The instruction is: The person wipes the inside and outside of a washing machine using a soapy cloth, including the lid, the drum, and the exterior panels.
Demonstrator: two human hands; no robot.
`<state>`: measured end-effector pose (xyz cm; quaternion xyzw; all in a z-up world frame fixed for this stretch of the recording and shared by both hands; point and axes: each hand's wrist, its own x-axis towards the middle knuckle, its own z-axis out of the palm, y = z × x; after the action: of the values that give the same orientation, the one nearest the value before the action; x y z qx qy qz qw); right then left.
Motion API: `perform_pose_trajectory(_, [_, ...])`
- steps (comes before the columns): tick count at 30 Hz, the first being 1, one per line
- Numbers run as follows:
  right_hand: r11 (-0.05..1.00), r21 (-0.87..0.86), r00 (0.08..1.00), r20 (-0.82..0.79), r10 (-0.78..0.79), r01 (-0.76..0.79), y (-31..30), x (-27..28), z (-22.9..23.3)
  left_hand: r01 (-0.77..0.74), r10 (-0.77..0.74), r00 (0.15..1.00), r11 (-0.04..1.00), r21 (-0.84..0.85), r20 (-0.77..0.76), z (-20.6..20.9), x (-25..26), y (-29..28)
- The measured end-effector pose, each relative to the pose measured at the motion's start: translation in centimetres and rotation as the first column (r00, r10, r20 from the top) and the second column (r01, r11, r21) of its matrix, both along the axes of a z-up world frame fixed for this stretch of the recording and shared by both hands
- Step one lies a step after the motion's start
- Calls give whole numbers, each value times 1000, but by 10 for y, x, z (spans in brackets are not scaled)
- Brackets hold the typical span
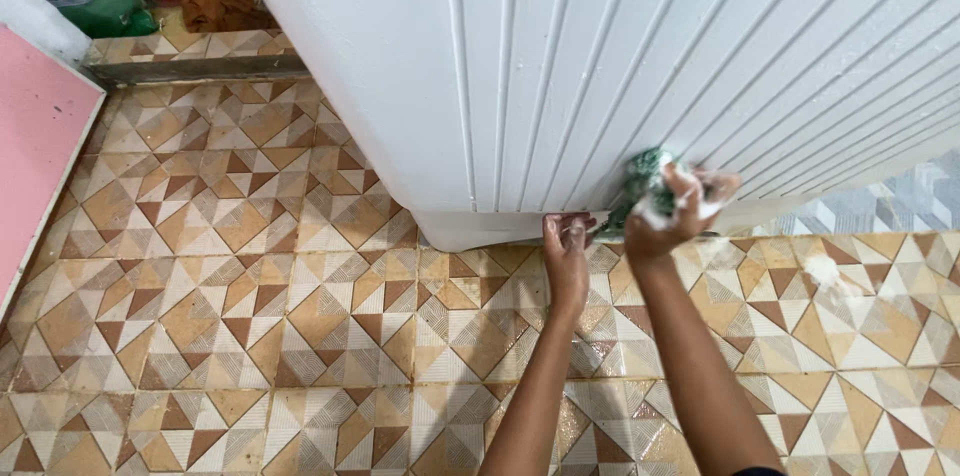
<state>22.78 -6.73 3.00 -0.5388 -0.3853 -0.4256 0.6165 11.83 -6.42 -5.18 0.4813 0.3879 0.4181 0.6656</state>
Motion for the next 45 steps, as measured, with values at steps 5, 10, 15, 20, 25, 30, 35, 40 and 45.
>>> perform_pose_trajectory(5, [963, -271, 920, -379, -103, -4, -6, -36, -105, 217, -216, 976, 938, -270, 34, -8, -19, 12])
perform_pose_trajectory(10, [807, -421, 534, -830, -159, -414, -10, -89, -103, 200, -232, 959, 960, -196, -160, -2, -37, 11])
perform_pose_trajectory(15, [610, -292, 316, -946, -71, -737, -3, -133, -95, -257, 213, 945, 953, -159, -248, 14, -67, 42])
perform_pose_trajectory(20, [627, -79, 232, -958, 166, -775, 3, -146, -86, -415, 426, 905, 892, -178, 25, 3, -73, 56])
perform_pose_trajectory(25, [553, -45, 151, -977, 148, -832, 4, -135, -65, -375, 385, 917, 921, -101, 105, 13, -64, 39])
perform_pose_trajectory(30, [332, -96, 163, -971, 178, -938, 11, -116, -75, -520, 524, 849, 851, 68, -62, 10, -63, 32])
perform_pose_trajectory(35, [555, -223, 373, -912, 171, -801, 8, -97, -87, -461, 483, 868, 870, 174, -117, -1, -41, 16])
perform_pose_trajectory(40, [714, -57, 76, -997, -6, -698, -30, -34, -71, -259, 292, 944, 944, 203, -155, 2, 1, -8])
perform_pose_trajectory(45, [906, -85, 53, -996, -69, -416, -76, 52, -79, -37, 31, 999, 954, 297, 25, 0, 28, -30])
